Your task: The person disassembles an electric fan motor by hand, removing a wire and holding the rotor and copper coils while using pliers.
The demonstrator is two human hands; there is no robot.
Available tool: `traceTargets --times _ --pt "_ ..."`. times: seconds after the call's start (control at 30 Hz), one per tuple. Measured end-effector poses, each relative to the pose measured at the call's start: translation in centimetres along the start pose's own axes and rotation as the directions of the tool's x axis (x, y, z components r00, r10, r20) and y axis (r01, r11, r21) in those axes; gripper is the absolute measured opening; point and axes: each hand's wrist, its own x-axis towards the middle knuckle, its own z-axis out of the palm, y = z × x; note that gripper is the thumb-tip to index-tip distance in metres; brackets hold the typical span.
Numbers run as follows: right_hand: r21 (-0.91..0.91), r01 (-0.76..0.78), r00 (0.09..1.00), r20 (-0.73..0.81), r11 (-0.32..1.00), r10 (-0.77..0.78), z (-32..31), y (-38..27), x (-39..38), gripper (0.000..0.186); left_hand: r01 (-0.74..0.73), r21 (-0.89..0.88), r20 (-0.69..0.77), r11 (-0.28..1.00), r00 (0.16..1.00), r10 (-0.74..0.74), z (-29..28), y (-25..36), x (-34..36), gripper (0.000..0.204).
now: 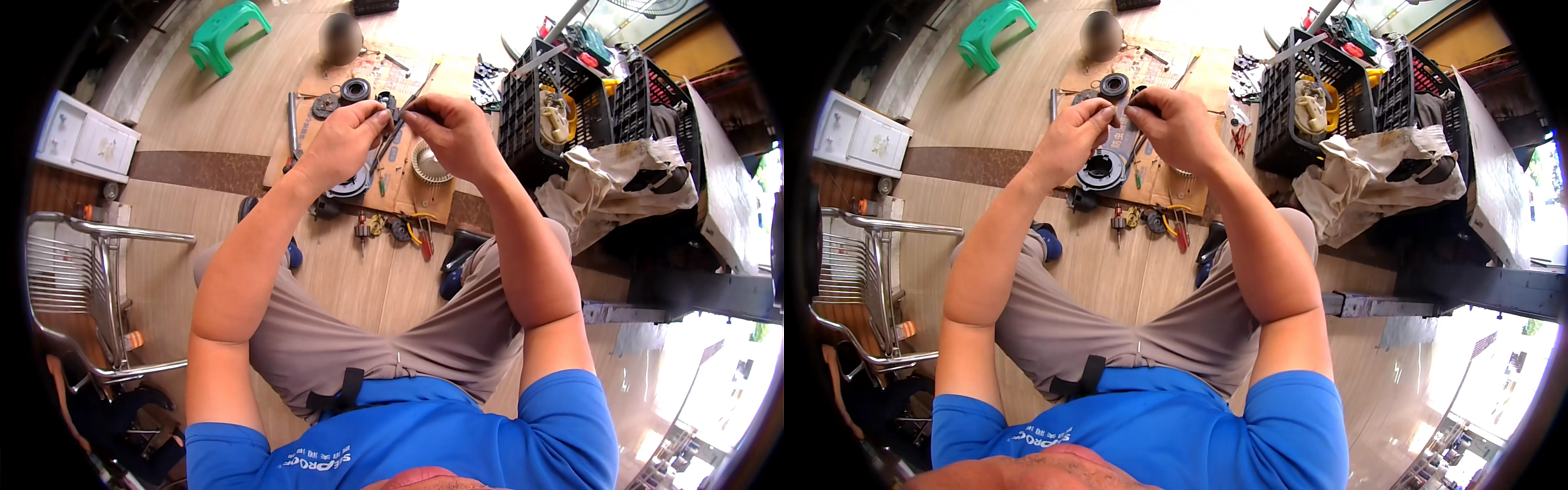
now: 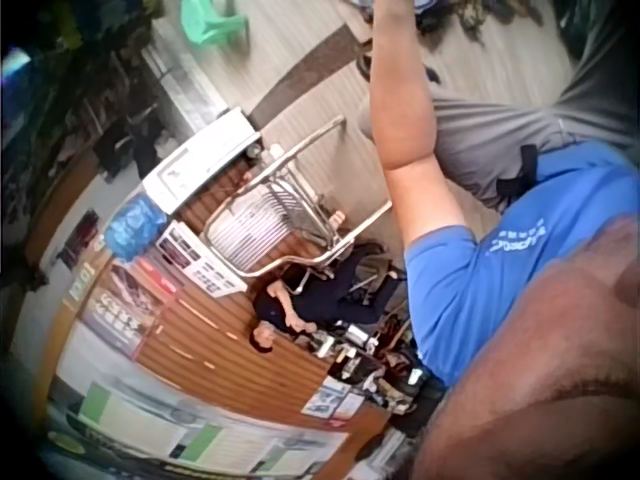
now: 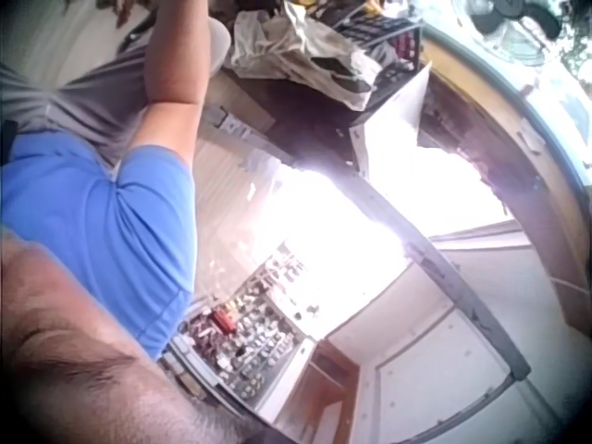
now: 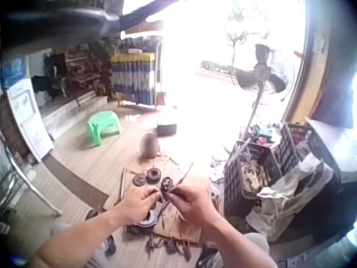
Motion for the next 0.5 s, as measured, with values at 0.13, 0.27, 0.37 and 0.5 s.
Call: traceTargets --times 0.13,0.27,0.37,0.5 --pt "0.186 -0.037 0.999 -0.013 0.982 0.04 0.6 -0.1 0.1 0.015 0.173 -0.393 0.092 0.903 0.985 -0.149 -0.3 0.4 0.1 0.021" --pt "0.323 -0.147 0.988 0.011 0.935 0.151 0.7 -0.8 0.3 0.017 0.175 -0.493 0.114 0.852 0.984 -0.136 -0.7 0.4 0.0 0.02" --pt "0.333 -0.18 0.982 0.012 0.926 0.187 0.6 -0.7 0.1 0.017 0.149 -0.476 0.118 0.867 0.987 -0.105 -0.9 0.5 0.1 0.022" --pt "0.411 -0.196 0.98 0.048 0.89 0.194 1.3 -0.6 0.1 0.019 0.087 -0.441 0.003 0.893 0.995 -0.096 -0.3 0.4 0.1 0.022"
